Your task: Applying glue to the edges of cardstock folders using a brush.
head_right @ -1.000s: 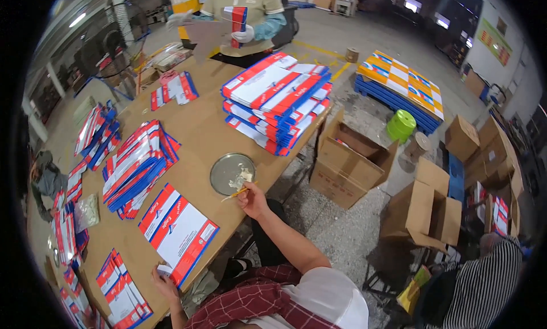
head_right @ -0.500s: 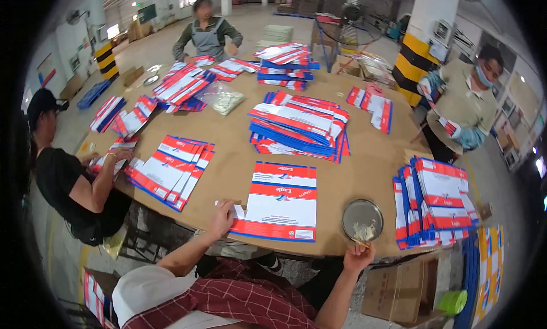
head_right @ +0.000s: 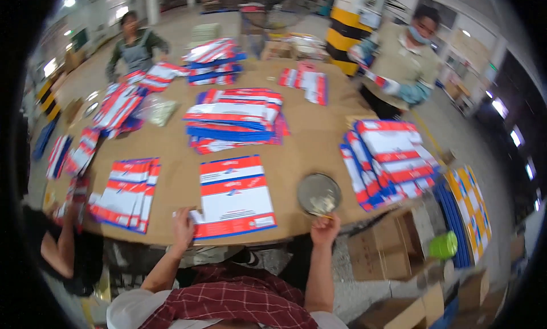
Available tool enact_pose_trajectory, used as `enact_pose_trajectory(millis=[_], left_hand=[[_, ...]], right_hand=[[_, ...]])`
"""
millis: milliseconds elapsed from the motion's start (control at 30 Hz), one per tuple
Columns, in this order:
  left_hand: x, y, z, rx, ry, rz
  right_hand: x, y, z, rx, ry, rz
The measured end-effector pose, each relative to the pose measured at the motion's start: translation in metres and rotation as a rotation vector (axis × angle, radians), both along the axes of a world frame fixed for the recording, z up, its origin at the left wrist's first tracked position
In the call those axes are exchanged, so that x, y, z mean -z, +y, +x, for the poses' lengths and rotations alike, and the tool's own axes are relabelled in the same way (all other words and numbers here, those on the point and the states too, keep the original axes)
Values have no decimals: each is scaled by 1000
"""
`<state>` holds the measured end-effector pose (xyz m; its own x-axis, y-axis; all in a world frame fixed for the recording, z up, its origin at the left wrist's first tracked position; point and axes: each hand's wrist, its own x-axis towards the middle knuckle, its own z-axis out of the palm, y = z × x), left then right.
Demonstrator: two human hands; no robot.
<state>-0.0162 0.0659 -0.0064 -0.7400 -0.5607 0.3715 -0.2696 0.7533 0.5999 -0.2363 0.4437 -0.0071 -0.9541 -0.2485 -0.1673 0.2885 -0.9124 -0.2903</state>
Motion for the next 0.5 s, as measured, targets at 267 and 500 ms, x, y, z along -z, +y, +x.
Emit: enact_pose_trajectory(millis=[267,500], left_hand=[[2,-5,17,2,-27,58],[1,-4,9,16,-37,-23]], right_hand=[[-2,-12,13,25,36,-33],[8,2,1,80,85,-61]])
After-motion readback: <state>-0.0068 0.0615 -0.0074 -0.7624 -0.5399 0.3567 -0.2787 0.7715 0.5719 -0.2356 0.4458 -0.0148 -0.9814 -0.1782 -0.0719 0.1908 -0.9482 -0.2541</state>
